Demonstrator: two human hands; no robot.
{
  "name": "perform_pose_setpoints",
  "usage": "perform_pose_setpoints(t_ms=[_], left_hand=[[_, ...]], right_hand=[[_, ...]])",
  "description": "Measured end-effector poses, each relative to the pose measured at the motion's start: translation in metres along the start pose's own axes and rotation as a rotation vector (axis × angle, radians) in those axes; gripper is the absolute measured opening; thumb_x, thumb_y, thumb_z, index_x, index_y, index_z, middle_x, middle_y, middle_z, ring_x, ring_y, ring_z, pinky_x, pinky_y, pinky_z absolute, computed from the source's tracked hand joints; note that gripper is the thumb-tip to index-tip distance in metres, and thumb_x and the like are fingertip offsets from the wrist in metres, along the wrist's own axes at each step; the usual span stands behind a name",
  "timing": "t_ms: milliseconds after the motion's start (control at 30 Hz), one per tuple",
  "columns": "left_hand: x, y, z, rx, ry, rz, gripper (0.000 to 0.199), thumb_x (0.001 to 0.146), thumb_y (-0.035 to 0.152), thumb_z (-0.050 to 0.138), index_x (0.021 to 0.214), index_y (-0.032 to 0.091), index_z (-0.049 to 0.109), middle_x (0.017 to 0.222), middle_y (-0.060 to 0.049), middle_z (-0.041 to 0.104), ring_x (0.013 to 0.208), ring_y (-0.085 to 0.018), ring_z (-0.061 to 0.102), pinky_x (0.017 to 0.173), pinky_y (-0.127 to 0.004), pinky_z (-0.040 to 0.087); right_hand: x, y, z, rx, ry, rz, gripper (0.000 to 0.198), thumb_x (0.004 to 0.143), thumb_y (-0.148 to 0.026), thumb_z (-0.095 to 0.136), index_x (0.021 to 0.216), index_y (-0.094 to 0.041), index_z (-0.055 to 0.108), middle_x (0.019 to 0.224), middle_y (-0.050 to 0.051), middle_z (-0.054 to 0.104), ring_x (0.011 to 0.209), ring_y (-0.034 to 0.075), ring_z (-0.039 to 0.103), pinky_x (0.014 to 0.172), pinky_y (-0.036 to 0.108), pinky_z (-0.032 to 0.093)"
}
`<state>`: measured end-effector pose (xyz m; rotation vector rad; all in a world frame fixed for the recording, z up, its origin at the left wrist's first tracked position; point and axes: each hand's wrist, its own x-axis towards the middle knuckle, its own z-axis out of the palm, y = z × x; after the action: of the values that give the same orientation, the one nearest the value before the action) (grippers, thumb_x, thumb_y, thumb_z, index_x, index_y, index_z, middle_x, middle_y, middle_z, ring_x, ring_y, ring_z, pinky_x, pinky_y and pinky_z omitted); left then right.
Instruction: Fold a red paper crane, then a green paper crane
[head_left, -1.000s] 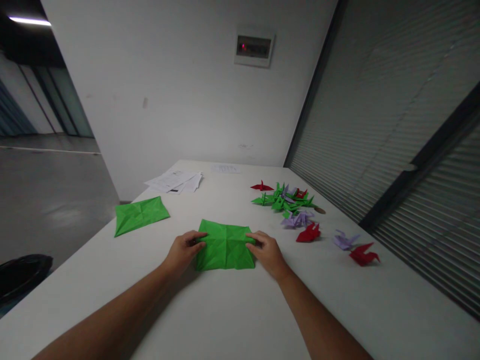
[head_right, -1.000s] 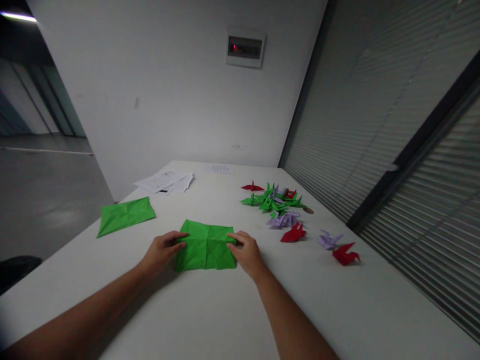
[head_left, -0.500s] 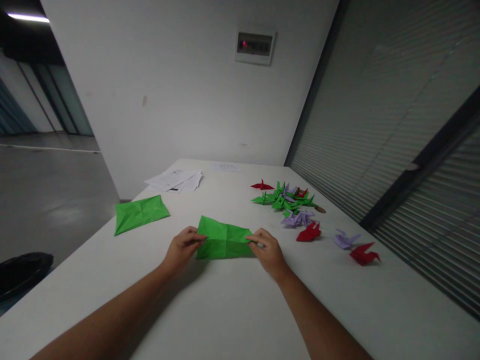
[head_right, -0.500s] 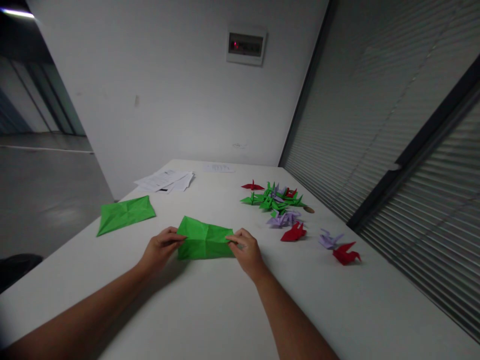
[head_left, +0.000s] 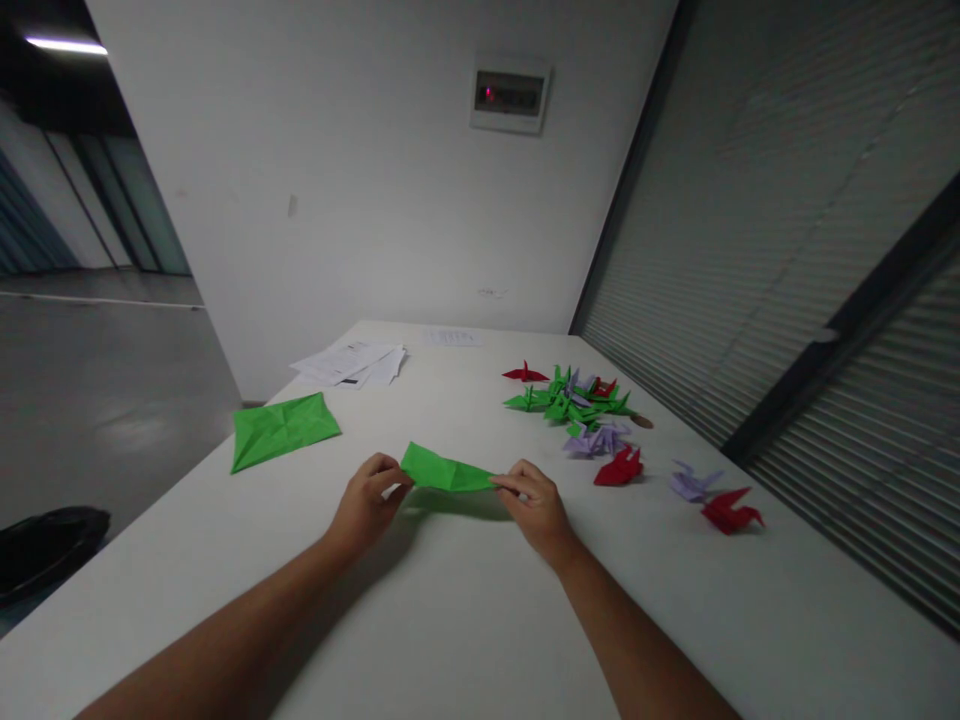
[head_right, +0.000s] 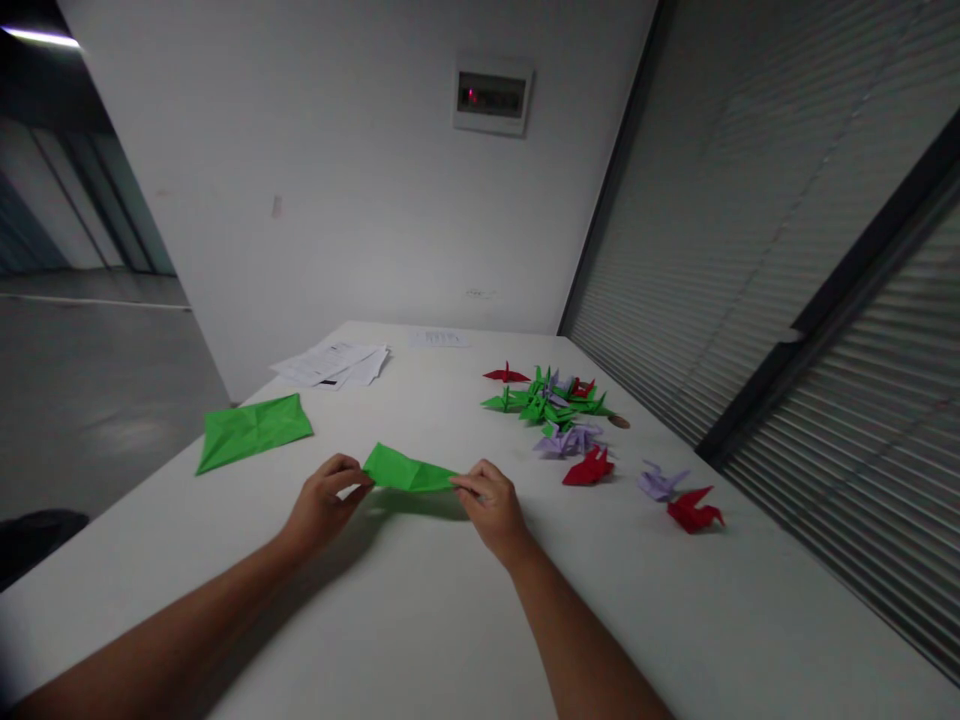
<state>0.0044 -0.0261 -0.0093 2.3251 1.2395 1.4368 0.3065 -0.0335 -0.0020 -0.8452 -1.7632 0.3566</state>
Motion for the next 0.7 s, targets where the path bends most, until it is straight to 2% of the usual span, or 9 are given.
perform_pose_setpoints(t_ms=[400,700], left_hand=[[0.003,0.012,-0.005,-0.088,-0.010,-0.013,0.010,0.090,0.016,0.063,0.086,0.019,0.071,0.085,-0.004,0.065,0.075,-0.015,0.063,0.067,-0.025,0.051],[0.005,0.023,-0.007,-0.120,-0.070,0.024,0.010,0.087,0.011,0.058,0.083,0.019,0.064,0.083,-0.002,0.063,0.070,-0.014,0.057,0.062,-0.023,0.047]], right_hand=[[0.002,-0.006,-0.001,-0.023,-0.019,-0.005,0.014,0.088,-0.016,0.069,0.094,-0.021,0.080,0.072,0.002,0.062,0.063,0.015,0.056,0.058,0.027,0.044],[0.004,-0.011,-0.001,-0.048,-0.042,-0.043,0.013,0.086,-0.013,0.068,0.089,-0.020,0.078,0.070,0.000,0.055,0.063,0.015,0.053,0.057,0.026,0.041]])
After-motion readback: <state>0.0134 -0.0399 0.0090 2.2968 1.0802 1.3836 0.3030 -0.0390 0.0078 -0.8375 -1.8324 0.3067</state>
